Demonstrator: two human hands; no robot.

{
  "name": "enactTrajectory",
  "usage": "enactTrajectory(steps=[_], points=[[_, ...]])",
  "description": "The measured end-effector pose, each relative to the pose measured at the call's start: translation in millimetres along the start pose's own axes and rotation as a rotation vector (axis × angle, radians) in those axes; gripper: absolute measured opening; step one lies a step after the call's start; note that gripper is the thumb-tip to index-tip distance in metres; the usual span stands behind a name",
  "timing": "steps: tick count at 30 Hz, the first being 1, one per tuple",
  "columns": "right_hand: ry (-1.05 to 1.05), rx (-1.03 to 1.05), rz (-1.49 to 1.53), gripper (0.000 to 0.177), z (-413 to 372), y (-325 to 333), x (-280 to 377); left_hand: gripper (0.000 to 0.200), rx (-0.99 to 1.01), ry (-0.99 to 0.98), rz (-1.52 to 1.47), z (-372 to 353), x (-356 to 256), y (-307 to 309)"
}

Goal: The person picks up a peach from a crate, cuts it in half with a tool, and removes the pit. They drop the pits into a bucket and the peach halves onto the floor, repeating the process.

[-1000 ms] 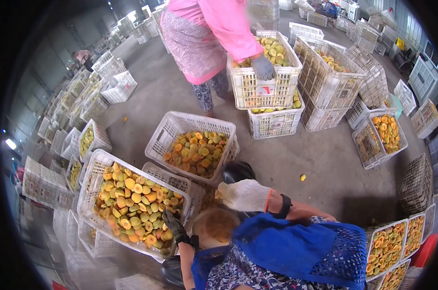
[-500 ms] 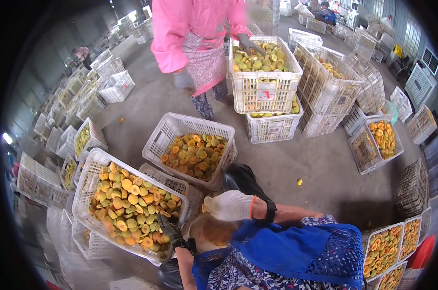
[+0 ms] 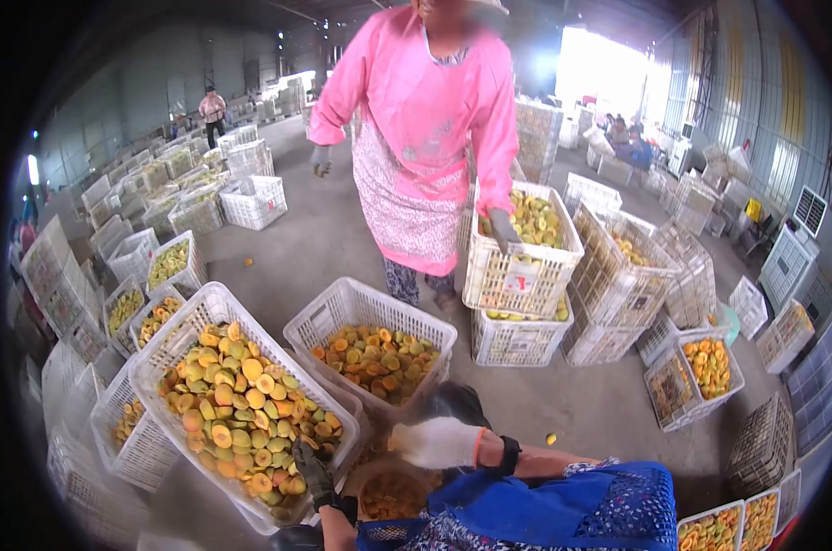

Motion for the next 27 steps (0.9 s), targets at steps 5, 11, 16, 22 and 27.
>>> enactTrajectory(steps=[5, 11, 16, 22, 27], points=[[0.022, 0.077, -0.014, 0.024, 6, -5, 12, 0.036, -0.008, -0.064, 0.048, 7, -36, 2], [-0.04, 0.14, -0.107, 0.025, 6, -8, 17, 0.035, -0.092, 0.195, -0.283, 14, -49, 0], [-0.028, 0.138, -0.086, 0.021, 5, -2, 25, 0.034, -0.042, -0.104, -0.075, 11, -48, 1], [0.06, 0.08, -0.087, 0.022, 5, -7, 26, 0.032, -0.117, 0.311, -0.461, 10, -35, -3], [0.2, 0.022, -0.125, 0.021, 4, -10, 31, 0.032, -0.069, 0.097, -0.196, 15, -45, 1]])
Point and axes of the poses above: each hand's wrist, its own z-axis towards the middle knuckle, its own y-axis out of the back of the hand, x = y × z, the point moved 8 cm from there along z, towards the middle knuckle, and after that the axes turned 12 degrees about -y, right-handed, at the moved point
